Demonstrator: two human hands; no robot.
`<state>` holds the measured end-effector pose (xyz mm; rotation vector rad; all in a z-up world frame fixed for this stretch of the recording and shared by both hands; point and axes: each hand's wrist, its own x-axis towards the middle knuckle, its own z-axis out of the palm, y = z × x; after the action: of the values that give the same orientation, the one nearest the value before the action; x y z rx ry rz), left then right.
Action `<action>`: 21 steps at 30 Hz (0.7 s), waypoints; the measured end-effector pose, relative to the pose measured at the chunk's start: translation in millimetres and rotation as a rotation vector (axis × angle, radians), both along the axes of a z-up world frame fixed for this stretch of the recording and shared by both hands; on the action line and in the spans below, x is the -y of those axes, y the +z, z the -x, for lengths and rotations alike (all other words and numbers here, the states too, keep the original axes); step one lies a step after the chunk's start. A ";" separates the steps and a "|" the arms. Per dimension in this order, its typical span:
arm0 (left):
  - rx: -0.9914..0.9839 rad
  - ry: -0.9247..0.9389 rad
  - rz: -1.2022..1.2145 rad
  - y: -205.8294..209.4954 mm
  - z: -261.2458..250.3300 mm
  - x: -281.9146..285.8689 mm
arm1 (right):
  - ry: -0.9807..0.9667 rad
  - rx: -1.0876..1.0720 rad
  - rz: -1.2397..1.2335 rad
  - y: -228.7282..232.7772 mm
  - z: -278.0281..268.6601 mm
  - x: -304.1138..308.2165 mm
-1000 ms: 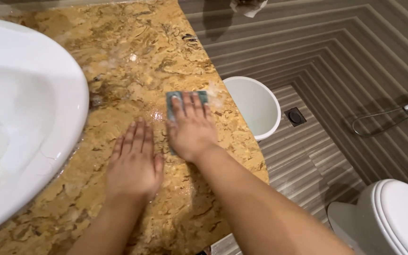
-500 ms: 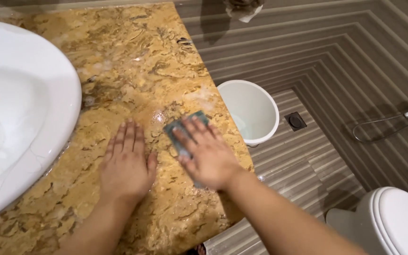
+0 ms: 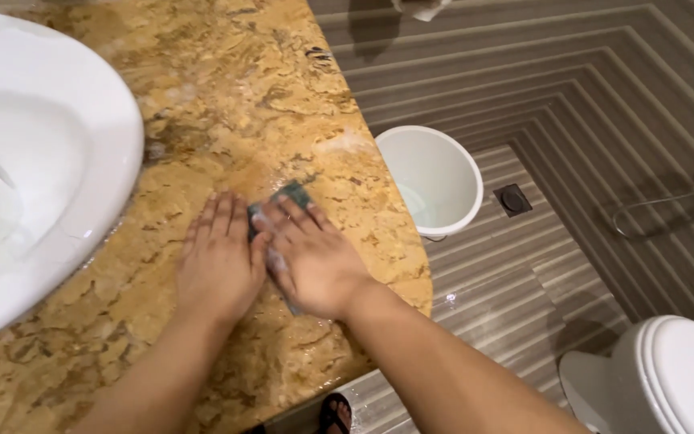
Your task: The person cleans a bathroom counter and sink by scrubbing the stone surface with a sponge. They move a plastic pitcher and scrub the faucet, the rim of the sink, and the surrounding wall tiles.
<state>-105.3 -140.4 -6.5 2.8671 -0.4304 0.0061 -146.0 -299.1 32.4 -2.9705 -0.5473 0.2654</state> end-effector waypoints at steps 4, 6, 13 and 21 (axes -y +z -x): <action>-0.011 -0.036 -0.027 0.4 1.7 5.0 | 0.146 -0.039 -0.028 8.6 9.2 34.9; -0.017 -0.047 -0.043 1.5 1.7 8.6 | 0.026 -0.077 -0.006 13.0 5.7 52.2; -0.078 -0.046 -0.099 8.4 12.6 3.9 | -0.364 -0.083 0.061 6.1 -25.7 57.1; -0.025 -0.045 -0.030 3.8 20.8 21.3 | -0.078 0.077 0.020 -17.7 31.0 12.0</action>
<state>-126.1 -161.6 -2.8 2.8830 -0.4942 -0.0439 -176.9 -311.1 14.7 -3.0235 -0.4385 0.1511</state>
